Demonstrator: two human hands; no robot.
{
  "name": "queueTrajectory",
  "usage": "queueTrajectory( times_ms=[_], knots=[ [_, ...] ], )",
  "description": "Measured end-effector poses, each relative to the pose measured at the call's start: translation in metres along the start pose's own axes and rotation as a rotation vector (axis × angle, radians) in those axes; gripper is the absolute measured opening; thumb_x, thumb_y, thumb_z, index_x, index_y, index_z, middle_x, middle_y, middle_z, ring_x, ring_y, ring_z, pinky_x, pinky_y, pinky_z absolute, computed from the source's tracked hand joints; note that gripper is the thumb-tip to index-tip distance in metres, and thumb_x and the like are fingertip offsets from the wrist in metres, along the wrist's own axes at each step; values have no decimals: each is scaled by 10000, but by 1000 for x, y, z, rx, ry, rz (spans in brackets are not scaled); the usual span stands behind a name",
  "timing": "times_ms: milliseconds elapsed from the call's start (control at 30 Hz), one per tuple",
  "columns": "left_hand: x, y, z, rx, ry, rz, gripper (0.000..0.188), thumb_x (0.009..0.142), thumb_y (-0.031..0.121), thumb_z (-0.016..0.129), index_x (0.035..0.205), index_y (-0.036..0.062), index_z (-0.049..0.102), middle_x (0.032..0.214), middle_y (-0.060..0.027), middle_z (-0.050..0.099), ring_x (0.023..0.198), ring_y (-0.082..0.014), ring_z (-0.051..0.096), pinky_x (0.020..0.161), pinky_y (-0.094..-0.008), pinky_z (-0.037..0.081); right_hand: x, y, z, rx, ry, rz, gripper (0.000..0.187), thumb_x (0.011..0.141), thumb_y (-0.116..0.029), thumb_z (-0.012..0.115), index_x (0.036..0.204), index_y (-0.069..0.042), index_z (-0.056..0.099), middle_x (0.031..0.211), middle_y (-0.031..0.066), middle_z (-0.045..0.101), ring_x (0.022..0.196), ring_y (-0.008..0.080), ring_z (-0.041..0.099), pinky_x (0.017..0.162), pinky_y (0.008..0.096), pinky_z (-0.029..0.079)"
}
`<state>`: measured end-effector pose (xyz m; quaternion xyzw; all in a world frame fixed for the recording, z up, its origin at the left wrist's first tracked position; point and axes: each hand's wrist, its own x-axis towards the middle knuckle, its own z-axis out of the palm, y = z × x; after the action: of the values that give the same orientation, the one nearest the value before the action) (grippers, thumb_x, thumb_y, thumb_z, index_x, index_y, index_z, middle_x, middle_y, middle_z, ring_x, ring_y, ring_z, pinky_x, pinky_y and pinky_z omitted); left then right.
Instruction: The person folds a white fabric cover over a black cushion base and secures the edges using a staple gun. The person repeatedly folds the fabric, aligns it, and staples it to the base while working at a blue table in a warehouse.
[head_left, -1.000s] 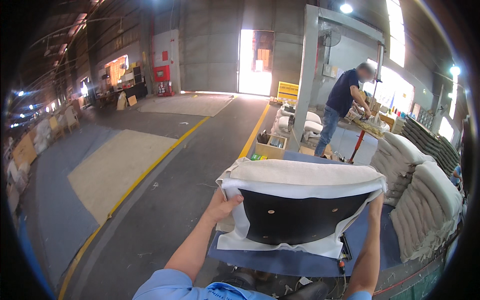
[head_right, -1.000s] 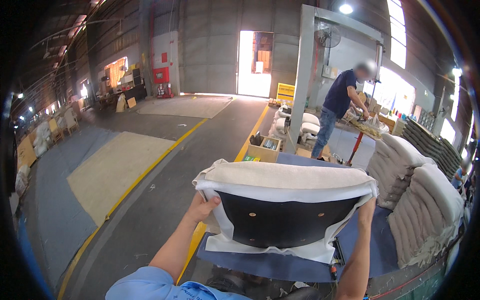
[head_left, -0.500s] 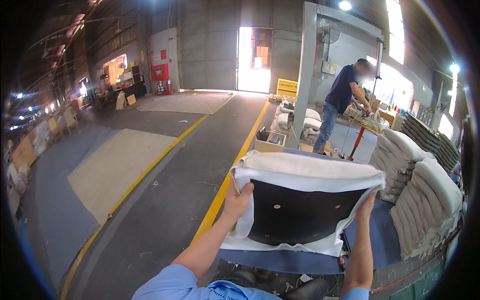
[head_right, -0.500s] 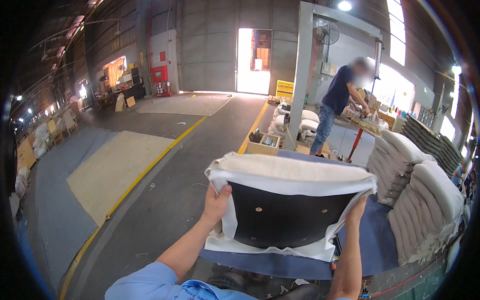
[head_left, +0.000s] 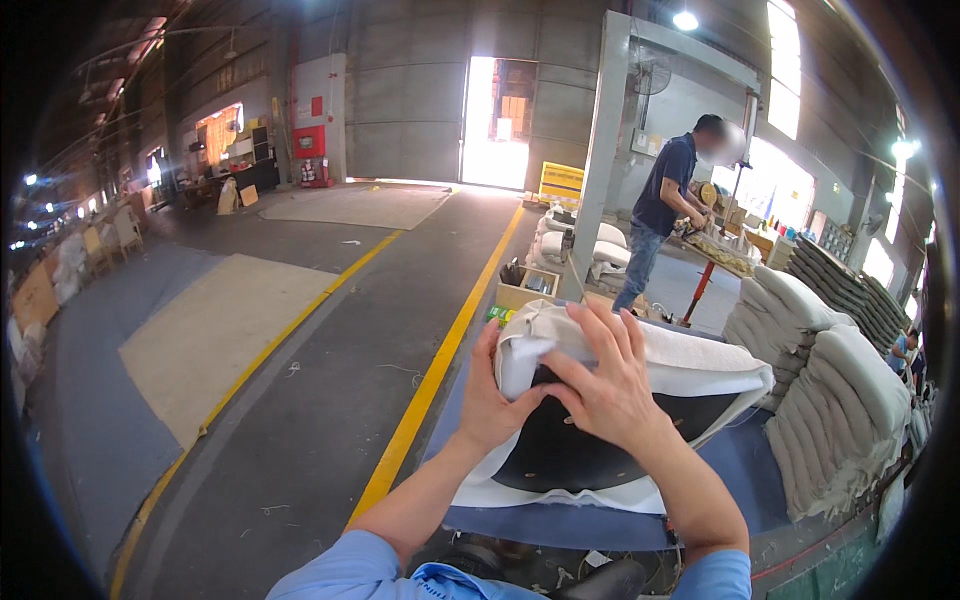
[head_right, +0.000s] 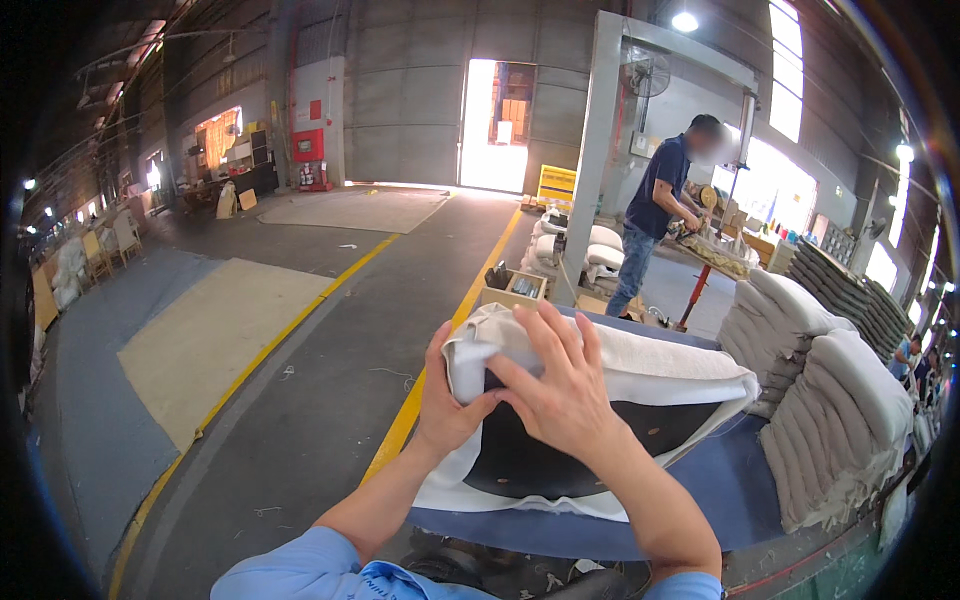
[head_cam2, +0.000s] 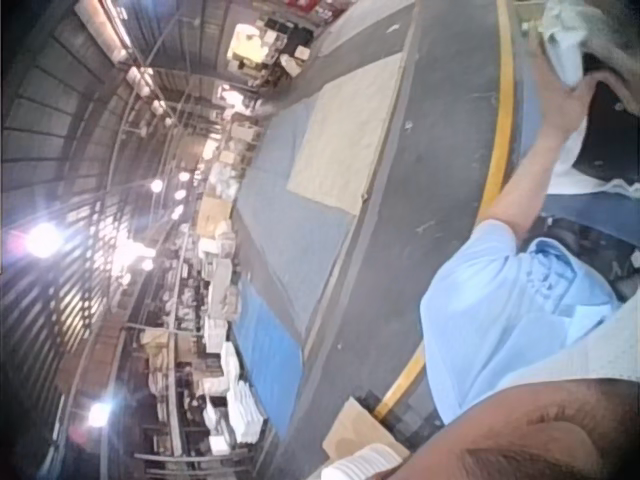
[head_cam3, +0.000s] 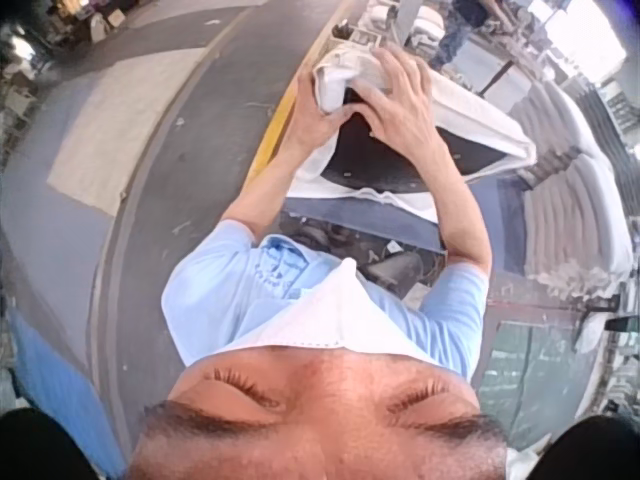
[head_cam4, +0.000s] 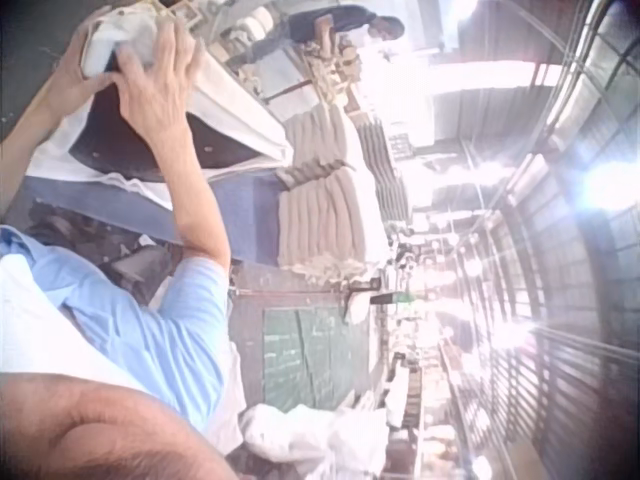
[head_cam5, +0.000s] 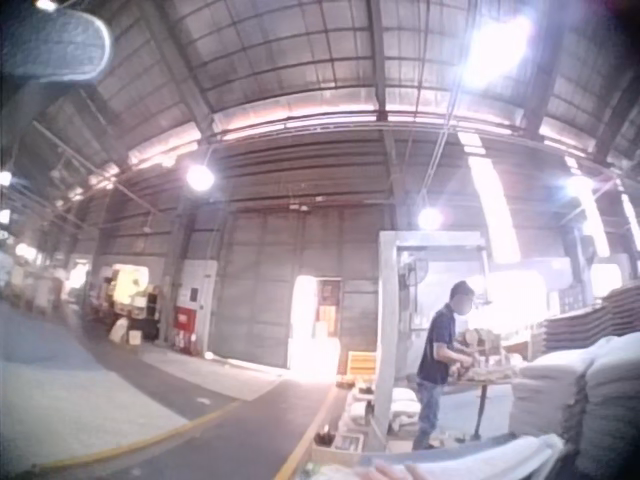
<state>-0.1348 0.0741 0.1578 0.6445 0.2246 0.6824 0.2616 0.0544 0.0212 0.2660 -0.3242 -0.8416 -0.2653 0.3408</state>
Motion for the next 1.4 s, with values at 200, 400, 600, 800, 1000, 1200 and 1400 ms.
queueTrajectory(
  times_ms=[200, 400, 600, 800, 1000, 1200, 1400],
  knots=[
    [1, -1, 5, 148, 133, 273, 825, 890, -32, 711, 1582, 36, 267, 1578, -272, 375, 1477, -379, 440, 1245, -496, 369, 20, 13, 18, 129, 28, -8, 428, 849, -105, 802, 1266, -115, 702, 1382, 148, 651, 1215, 361, 661, 1024, 501, 529],
    [7, -20, 11, 227, 226, 488, 556, 894, -85, 648, 1354, 58, 370, 1544, -308, 367, 1450, -431, 454, 1246, -528, 370, 26, 18, 43, 273, 134, 145, 249, 926, -92, 749, 1170, -67, 711, 1215, 150, 730, 1067, 393, 713, 938, 472, 564],
    [-7, -23, 4, 416, 255, 347, 461, 910, -60, 672, 1313, 31, 468, 1423, -307, 514, 1349, -458, 549, 1147, -516, 456, 30, 21, 55, 290, 115, 134, 203, 925, -62, 762, 1119, -19, 716, 1186, 172, 731, 1054, 405, 709, 892, 473, 569],
    [3, -16, 7, 457, 352, 216, 454, 986, 11, 641, 1435, -15, 583, 1345, -250, 646, 1229, -423, 638, 1080, -457, 491, 37, 15, 67, 228, 122, 143, 199, 878, -62, 787, 1072, -60, 746, 1184, 110, 721, 1095, 342, 684, 922, 452, 529],
    [26, -19, 21, 280, 438, 43, 309, 1061, 154, 658, 1319, -8, 711, 1253, -219, 708, 1153, -391, 697, 1003, -428, 537, 37, 31, 86, 427, 196, 251, 152, 871, -11, 803, 1021, -14, 777, 1205, 121, 715, 1047, 309, 691, 929, 387, 522],
    [29, -34, 24, -7, 406, -132, 302, 1107, 207, 619, 1301, -3, 717, 1291, -182, 697, 1155, -321, 689, 996, -384, 525, 33, 35, 87, 468, 179, 270, 125, 894, -28, 805, 1018, -29, 791, 1255, 91, 687, 1142, 261, 647, 1000, 372, 468],
    [23, -42, 29, -137, 374, -180, 325, 1115, 231, 606, 1298, -19, 702, 1358, -180, 666, 1208, -301, 661, 1039, -377, 500, 29, 39, 93, 641, 285, 351, 120, 926, 3, 788, 1046, 4, 776, 1236, 101, 640, 1171, 227, 621, 977, 332, 493]
  ],
)
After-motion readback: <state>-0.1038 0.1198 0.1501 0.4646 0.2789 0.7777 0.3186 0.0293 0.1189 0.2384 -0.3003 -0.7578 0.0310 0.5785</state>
